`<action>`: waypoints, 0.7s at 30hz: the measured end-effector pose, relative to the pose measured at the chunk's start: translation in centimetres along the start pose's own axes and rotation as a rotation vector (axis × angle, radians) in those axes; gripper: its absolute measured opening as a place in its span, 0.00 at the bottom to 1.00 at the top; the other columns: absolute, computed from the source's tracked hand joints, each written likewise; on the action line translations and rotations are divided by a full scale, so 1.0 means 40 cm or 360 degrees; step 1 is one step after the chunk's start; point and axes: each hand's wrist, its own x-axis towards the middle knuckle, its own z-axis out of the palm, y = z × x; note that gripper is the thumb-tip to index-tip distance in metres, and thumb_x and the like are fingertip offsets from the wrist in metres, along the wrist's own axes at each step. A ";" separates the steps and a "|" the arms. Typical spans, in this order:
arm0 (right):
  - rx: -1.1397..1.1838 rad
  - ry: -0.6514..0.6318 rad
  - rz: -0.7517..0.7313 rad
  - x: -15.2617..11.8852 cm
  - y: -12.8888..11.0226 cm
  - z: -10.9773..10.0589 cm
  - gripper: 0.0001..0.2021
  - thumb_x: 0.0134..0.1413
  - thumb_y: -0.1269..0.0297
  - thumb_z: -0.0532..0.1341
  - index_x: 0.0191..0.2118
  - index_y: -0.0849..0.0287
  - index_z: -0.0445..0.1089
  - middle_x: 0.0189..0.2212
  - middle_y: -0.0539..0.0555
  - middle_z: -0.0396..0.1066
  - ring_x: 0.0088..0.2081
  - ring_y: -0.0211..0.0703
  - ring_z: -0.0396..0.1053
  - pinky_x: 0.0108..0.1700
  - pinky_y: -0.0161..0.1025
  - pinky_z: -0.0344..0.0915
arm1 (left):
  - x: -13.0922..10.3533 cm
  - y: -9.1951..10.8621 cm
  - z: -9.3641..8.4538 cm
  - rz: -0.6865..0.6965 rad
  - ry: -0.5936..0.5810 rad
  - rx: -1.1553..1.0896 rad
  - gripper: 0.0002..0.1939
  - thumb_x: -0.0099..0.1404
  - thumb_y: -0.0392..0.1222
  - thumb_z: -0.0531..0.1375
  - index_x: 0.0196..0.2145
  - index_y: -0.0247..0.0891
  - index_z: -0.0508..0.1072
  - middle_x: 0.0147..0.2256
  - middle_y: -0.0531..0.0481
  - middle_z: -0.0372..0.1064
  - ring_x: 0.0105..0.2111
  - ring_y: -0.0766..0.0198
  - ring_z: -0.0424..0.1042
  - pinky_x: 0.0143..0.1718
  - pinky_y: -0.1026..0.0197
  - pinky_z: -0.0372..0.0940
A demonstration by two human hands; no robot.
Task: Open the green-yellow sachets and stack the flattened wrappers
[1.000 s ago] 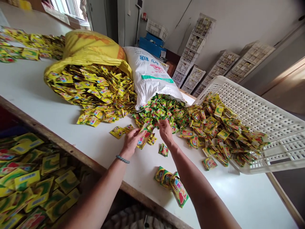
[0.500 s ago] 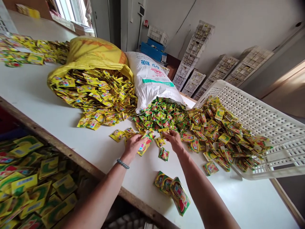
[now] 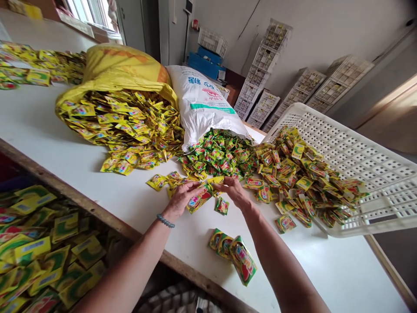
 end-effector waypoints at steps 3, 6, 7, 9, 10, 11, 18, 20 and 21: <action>-0.0181 0.0002 0.0088 -0.007 -0.013 0.002 0.17 0.40 0.53 0.69 0.32 0.62 0.75 0.28 0.51 0.72 0.32 0.40 0.66 0.38 0.37 0.62 | -0.002 0.000 0.001 0.0050 -0.0071 0.0108 0.20 0.46 0.52 0.72 0.33 0.36 0.79 0.34 0.48 0.77 0.35 0.61 0.73 0.38 0.61 0.67; -0.0471 0.0101 0.0096 -0.008 -0.018 0.016 0.13 0.40 0.56 0.68 0.28 0.62 0.74 0.25 0.50 0.71 0.29 0.39 0.65 0.34 0.36 0.60 | -0.005 -0.002 0.002 0.0018 -0.0108 0.0096 0.19 0.46 0.52 0.72 0.32 0.37 0.79 0.33 0.49 0.77 0.34 0.61 0.73 0.39 0.61 0.66; -0.0511 0.0094 0.0075 -0.008 -0.019 0.022 0.11 0.41 0.58 0.67 0.28 0.62 0.74 0.25 0.50 0.70 0.29 0.39 0.64 0.33 0.35 0.60 | -0.006 -0.003 0.003 -0.0011 -0.0127 0.0074 0.20 0.46 0.52 0.73 0.32 0.37 0.78 0.33 0.49 0.77 0.33 0.61 0.73 0.39 0.61 0.66; -0.0517 0.0040 0.0006 -0.011 -0.018 0.035 0.08 0.42 0.62 0.65 0.28 0.62 0.74 0.25 0.50 0.70 0.29 0.38 0.64 0.32 0.34 0.59 | -0.008 -0.005 0.004 -0.0096 -0.0194 0.0033 0.21 0.45 0.51 0.74 0.34 0.36 0.78 0.33 0.49 0.77 0.33 0.61 0.74 0.39 0.60 0.67; -0.0505 0.0001 -0.0029 -0.013 -0.017 0.040 0.08 0.43 0.62 0.64 0.28 0.62 0.75 0.26 0.51 0.70 0.29 0.38 0.64 0.32 0.34 0.59 | -0.009 -0.006 0.004 -0.0136 -0.0229 0.0015 0.22 0.44 0.50 0.74 0.35 0.36 0.78 0.34 0.49 0.78 0.33 0.60 0.75 0.40 0.59 0.67; -0.0478 -0.0031 -0.0059 -0.016 -0.016 0.043 0.08 0.45 0.62 0.64 0.29 0.62 0.76 0.28 0.51 0.71 0.31 0.39 0.65 0.33 0.34 0.60 | -0.009 -0.007 0.005 -0.0169 -0.0256 -0.0004 0.23 0.44 0.50 0.74 0.36 0.36 0.78 0.35 0.48 0.78 0.33 0.59 0.75 0.40 0.59 0.67; -0.0477 0.0428 -0.0252 -0.021 0.000 0.046 0.15 0.52 0.50 0.63 0.32 0.57 0.79 0.51 0.58 0.69 0.53 0.53 0.64 0.55 0.48 0.59 | 0.003 -0.014 0.007 -0.0080 -0.0021 -0.0138 0.27 0.43 0.49 0.75 0.40 0.35 0.77 0.37 0.48 0.78 0.35 0.60 0.75 0.42 0.59 0.67; -0.0657 0.0427 -0.0286 -0.016 0.003 0.056 0.17 0.55 0.49 0.62 0.27 0.56 0.78 0.48 0.57 0.71 0.54 0.54 0.62 0.59 0.51 0.53 | 0.005 -0.014 0.007 -0.0040 0.0018 -0.0147 0.26 0.43 0.48 0.74 0.40 0.35 0.77 0.37 0.48 0.78 0.35 0.60 0.75 0.42 0.59 0.67; -0.0698 0.0379 -0.0286 -0.015 0.003 0.063 0.18 0.56 0.48 0.61 0.26 0.56 0.78 0.47 0.57 0.72 0.54 0.54 0.62 0.59 0.51 0.53 | 0.005 -0.013 0.007 -0.0020 0.0033 -0.0151 0.26 0.43 0.48 0.74 0.39 0.35 0.77 0.36 0.48 0.78 0.35 0.60 0.75 0.42 0.59 0.67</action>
